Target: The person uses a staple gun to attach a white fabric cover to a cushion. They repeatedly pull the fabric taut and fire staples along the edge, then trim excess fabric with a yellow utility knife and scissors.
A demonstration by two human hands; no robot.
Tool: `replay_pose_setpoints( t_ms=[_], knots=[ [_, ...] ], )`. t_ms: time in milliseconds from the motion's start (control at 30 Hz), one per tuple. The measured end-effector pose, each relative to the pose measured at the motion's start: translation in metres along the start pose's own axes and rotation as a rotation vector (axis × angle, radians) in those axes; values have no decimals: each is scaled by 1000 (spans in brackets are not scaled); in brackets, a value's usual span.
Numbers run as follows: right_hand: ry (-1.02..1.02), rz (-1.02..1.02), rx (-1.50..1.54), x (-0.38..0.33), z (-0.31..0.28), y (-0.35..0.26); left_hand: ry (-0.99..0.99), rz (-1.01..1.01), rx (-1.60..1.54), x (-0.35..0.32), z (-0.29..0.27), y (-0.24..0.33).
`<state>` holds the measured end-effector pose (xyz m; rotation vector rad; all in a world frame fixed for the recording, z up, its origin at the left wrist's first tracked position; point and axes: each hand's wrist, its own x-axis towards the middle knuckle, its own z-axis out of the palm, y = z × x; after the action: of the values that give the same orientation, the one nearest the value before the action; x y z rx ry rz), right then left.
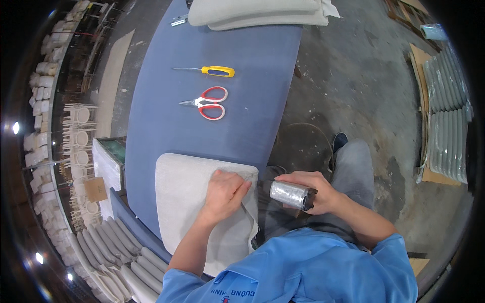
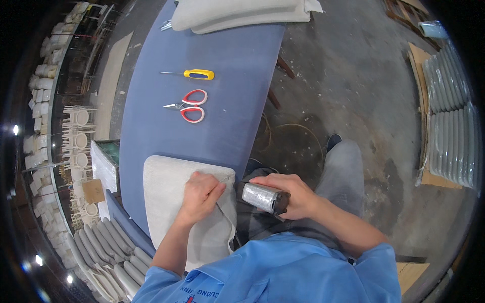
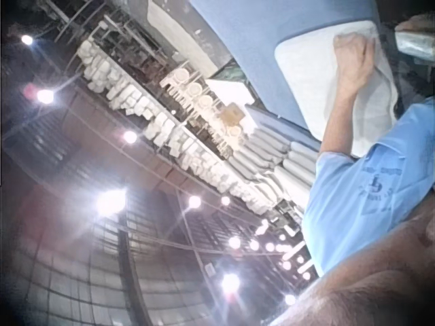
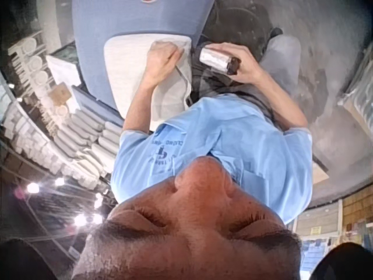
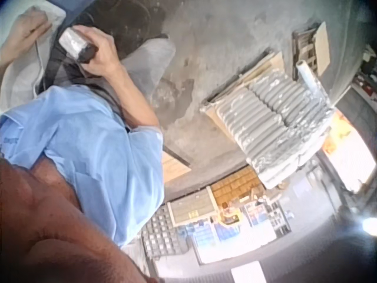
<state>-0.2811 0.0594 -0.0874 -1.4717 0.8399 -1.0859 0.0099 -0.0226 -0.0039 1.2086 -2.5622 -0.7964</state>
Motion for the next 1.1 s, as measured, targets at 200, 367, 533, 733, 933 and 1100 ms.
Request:
replay_pose_setpoints(
  t_ms=[200,367,533,733,933,1100],
  knots=[
    [-78,95,-70,8,-5,-7,14,-7,-87,2,0,-7],
    [-123,129,-83,16,-8,-16,-69,20,-110,8,-9,-14],
    [-128,125,-106,25,-10,-24,-91,45,-123,12,-12,-19],
    [-146,171,-151,31,-15,-34,-103,41,-133,12,-13,-20],
    [-175,206,-157,38,-14,-40,-127,7,-153,13,-13,-20],
    [-176,210,-176,42,-10,-46,-113,39,-157,14,-14,-22]
  ],
)
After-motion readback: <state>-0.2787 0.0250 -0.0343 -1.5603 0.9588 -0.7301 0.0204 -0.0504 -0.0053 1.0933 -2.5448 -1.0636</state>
